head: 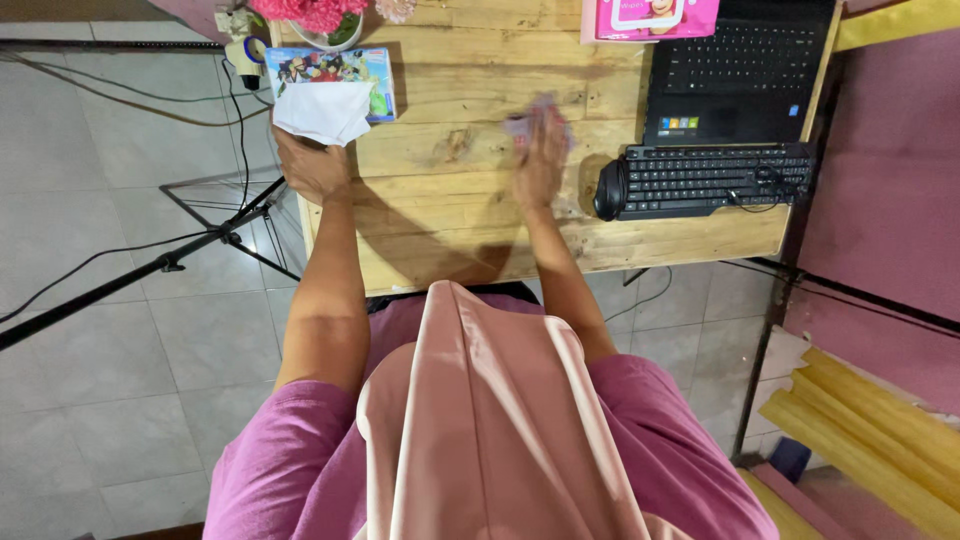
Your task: The person wipes down several items on a desk, including a computer mouse, a book, and a yellow folder, using a cloth.
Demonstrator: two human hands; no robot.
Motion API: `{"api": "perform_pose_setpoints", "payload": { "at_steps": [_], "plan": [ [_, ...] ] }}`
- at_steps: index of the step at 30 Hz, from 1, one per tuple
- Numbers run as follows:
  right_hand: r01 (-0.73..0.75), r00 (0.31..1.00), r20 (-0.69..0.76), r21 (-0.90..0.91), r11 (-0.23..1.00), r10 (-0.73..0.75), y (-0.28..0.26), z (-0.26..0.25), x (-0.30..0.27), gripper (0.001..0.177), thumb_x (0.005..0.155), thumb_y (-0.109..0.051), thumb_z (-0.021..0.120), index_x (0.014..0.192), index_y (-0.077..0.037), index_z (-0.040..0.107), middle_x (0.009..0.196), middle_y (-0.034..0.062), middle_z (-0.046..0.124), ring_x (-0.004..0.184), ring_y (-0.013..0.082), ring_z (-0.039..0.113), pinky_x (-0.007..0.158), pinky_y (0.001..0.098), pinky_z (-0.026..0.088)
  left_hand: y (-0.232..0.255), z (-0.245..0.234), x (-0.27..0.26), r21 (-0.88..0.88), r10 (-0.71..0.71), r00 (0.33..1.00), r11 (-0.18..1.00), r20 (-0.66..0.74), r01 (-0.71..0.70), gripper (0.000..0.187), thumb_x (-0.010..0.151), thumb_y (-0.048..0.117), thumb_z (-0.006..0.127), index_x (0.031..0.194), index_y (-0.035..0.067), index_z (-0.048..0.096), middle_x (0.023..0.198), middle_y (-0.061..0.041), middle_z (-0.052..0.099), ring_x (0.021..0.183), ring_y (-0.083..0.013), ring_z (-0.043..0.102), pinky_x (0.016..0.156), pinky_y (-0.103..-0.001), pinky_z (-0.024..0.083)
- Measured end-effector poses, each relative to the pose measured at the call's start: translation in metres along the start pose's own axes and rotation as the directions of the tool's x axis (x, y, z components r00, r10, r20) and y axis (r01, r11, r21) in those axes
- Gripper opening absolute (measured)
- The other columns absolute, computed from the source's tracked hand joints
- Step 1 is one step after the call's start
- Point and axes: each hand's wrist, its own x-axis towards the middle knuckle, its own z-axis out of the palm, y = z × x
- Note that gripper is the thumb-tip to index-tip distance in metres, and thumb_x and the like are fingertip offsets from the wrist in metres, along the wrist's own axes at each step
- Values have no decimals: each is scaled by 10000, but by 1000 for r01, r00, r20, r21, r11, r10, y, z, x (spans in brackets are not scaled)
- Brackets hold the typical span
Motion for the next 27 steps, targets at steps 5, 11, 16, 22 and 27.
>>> {"api": "perform_pose_setpoints", "payload": {
  "at_steps": [5, 11, 16, 22, 27],
  "plan": [
    [-357, 914, -179, 74, 931, 364, 28, 11, -10, 638, 1124, -465, 335, 1656, -127, 233, 1736, 157, 129, 1609, 368, 118, 1310, 478, 101, -5, 3, -2, -27, -8, 1000, 1000, 23, 9, 802, 825, 356, 784, 1510, 167, 412, 1340, -125, 656, 1193, -373, 618, 1038, -481, 474],
    [319, 924, 232, -35, 947, -303, -131, 26, -84, 615, 1095, -473, 322, 1642, -199, 261, 1715, 134, 203, 1579, 327, 188, 1301, 500, 148, -18, 13, -1, -19, 62, 998, 998, -22, -63, 865, 855, 384, 802, 1546, 151, 337, 1391, -156, 630, 1226, -378, 609, 1061, -476, 457],
    [624, 748, 245, 59, 779, -617, -149, 15, -117, 591, 1107, -376, 383, 1683, -283, 284, 1761, 25, 213, 1625, 214, 219, 1339, 436, 201, -24, -3, -1, -4, 53, 985, 999, 167, -53, 1014, 849, 415, 757, 1600, 77, 167, 1468, -236, 517, 1322, -414, 521, 1137, -491, 385],
    [43, 977, 215, -150, 988, -10, -11, -14, -82, 616, 1103, -467, 319, 1627, -144, 290, 1705, 108, 166, 1585, 329, 156, 1287, 515, 112, -31, -56, -37, 24, 314, 894, 940, 321, -339, 857, 1091, 454, 544, 1648, -19, 97, 1685, -261, 265, 1539, -431, 287, 1253, -539, 212],
    [-206, 975, -62, 95, 974, 213, 37, -21, -103, 641, 1101, -411, 321, 1658, -103, 248, 1745, 144, 162, 1625, 347, 111, 1325, 484, 87, -37, -116, -86, 133, 328, 791, 882, 516, -453, 730, 1072, 402, 439, 1659, 26, 218, 1723, -221, 187, 1587, -413, 179, 1266, -575, 112]
  ]
}}
